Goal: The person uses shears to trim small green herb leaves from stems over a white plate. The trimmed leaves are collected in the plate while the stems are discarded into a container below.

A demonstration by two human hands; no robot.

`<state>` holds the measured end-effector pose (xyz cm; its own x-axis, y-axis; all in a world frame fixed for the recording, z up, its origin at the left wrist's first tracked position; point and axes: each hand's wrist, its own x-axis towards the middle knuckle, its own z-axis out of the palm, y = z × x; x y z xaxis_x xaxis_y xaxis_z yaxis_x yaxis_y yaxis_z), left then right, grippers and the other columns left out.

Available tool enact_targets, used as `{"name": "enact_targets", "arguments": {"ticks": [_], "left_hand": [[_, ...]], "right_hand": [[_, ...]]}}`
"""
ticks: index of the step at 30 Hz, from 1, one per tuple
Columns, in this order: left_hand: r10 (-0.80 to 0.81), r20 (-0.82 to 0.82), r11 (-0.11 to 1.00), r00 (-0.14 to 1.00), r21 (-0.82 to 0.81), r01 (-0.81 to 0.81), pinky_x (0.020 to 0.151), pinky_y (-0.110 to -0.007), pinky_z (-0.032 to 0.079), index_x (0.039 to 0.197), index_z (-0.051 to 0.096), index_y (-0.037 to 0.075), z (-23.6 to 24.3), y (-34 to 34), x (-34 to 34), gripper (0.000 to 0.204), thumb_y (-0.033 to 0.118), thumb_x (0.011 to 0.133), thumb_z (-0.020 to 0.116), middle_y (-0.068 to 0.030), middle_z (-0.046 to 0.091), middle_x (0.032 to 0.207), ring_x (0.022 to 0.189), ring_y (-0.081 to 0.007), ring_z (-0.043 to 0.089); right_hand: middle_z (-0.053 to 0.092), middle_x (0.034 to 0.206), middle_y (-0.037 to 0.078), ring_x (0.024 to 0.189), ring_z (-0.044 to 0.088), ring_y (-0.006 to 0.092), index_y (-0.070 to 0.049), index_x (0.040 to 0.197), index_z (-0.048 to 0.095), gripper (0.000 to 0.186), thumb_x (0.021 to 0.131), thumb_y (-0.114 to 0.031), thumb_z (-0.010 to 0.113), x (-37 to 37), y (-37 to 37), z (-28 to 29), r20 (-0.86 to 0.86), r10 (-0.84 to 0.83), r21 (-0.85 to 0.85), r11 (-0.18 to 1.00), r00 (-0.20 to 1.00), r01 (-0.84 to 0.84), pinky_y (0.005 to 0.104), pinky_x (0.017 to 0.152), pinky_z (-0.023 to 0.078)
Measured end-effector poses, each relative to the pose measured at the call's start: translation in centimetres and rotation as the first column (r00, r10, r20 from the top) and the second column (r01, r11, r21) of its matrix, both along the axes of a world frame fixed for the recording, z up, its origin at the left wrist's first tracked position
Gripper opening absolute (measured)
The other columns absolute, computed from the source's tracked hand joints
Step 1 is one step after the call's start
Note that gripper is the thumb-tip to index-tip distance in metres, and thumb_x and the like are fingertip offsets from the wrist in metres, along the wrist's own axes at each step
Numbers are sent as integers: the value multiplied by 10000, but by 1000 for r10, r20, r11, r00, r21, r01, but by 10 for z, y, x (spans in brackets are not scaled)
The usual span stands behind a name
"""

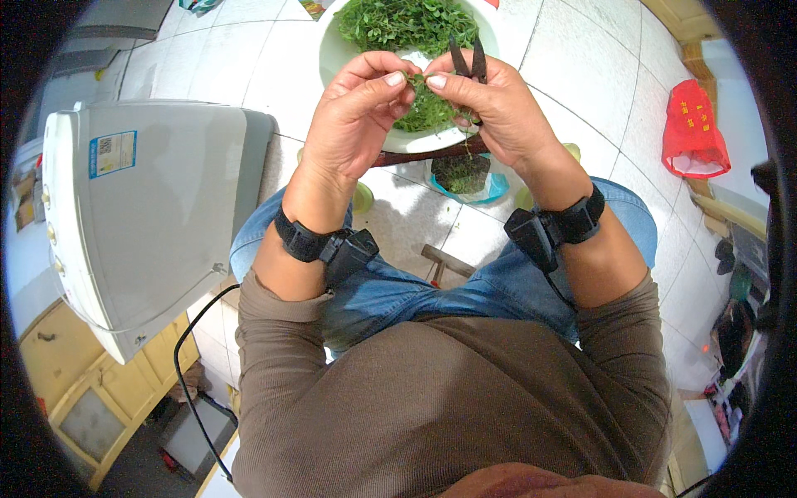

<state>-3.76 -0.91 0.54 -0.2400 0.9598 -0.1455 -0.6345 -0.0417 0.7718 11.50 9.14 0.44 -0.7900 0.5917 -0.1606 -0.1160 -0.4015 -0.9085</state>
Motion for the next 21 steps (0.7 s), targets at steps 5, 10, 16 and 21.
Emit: {"name": "enact_targets", "arguments": {"ticks": [5,10,16,21], "left_hand": [[146,-327,988,934,4,-153,748,-227,433,983,616,37,9,0,-1,160,103,841,582,-29,622,908,824,-106,547],[18,-636,990,772,-100,-105,752,-229,440,934,643,-2,16,-6,-5,172,142,841,630,-29,635,872,813,-91,560],[-176,-545,976,820,-203,74,691,-212,410,905,649,23,18,-8,-10,143,132,813,641,-1,617,824,726,-83,521],[-199,-602,974,774,-206,91,648,-194,418,860,643,35,15,-8,-8,93,109,805,653,27,593,773,716,-48,517]], "right_hand": [[584,776,-12,717,526,73,-39,899,626,172,796,-169,676,1,1,3,17,-29,8,1000,999,28,215,649,418],[583,767,-8,715,530,84,-32,866,626,172,775,-174,666,3,0,5,86,13,83,996,996,-21,225,665,425],[509,696,-58,610,435,41,-69,866,613,113,799,-158,635,3,0,2,119,45,163,984,992,-64,199,551,325],[501,675,-62,601,431,38,-73,837,620,104,795,-166,637,3,1,1,140,52,230,969,989,-83,200,547,323]]}}
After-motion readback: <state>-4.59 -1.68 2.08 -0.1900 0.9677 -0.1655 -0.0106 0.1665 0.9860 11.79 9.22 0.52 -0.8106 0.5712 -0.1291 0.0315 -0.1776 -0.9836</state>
